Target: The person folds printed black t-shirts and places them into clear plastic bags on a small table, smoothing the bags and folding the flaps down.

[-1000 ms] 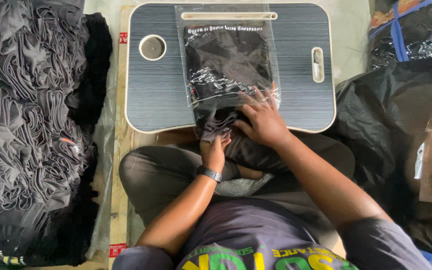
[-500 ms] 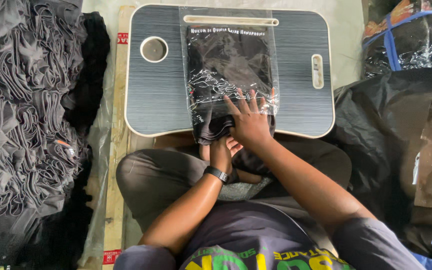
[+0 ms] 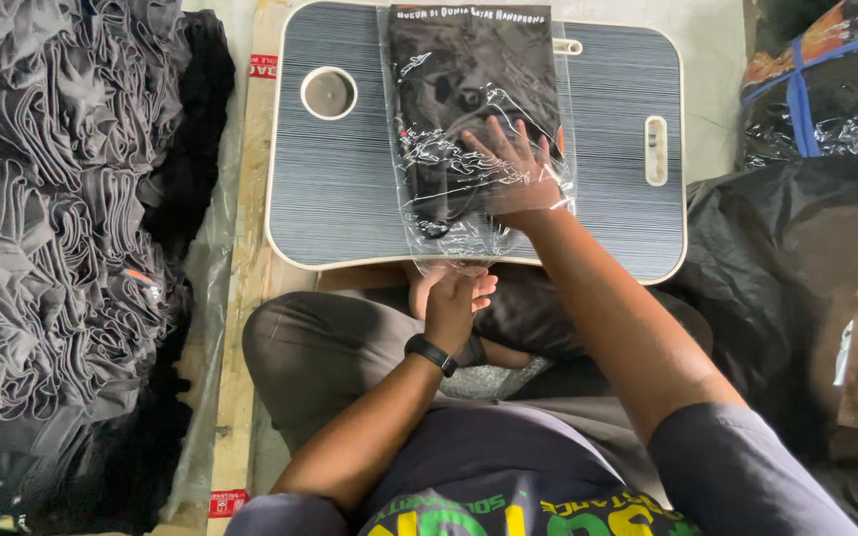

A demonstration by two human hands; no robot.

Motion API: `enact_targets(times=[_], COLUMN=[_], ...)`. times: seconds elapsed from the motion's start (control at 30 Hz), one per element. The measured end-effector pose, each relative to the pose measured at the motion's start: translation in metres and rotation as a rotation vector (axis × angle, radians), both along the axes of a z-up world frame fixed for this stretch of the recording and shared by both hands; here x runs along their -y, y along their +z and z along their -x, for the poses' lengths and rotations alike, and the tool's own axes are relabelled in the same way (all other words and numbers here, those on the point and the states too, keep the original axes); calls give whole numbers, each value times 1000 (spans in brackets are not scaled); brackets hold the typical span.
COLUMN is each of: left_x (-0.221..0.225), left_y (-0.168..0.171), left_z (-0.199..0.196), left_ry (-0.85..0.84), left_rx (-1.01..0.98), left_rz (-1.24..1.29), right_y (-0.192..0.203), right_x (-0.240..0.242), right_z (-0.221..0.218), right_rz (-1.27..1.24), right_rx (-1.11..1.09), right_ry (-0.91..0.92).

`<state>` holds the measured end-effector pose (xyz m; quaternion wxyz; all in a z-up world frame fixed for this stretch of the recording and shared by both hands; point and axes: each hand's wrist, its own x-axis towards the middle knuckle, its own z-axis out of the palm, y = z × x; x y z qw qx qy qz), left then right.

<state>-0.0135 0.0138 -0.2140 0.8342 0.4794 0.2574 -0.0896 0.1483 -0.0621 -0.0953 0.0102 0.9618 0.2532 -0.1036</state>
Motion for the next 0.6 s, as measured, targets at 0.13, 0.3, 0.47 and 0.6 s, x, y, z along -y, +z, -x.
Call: enact_targets(times=[0.13, 0.3, 0.47, 0.6], left_x=[0, -6, -16, -31], left_y=[10, 44, 85, 102], left_z=[2, -1, 7, 28], left_ry=[56, 35, -87, -661], left_rx=[-26, -103, -131, 9], left_rz=[171, 165, 55, -606], right_y=[7, 27, -1, -17], right_x=[1, 33, 93, 117], right_z=[12, 75, 98, 92], right_rz=[128, -45, -287, -347], right_rx=[10, 164, 568, 573], right_ry=[27, 119, 160, 91])
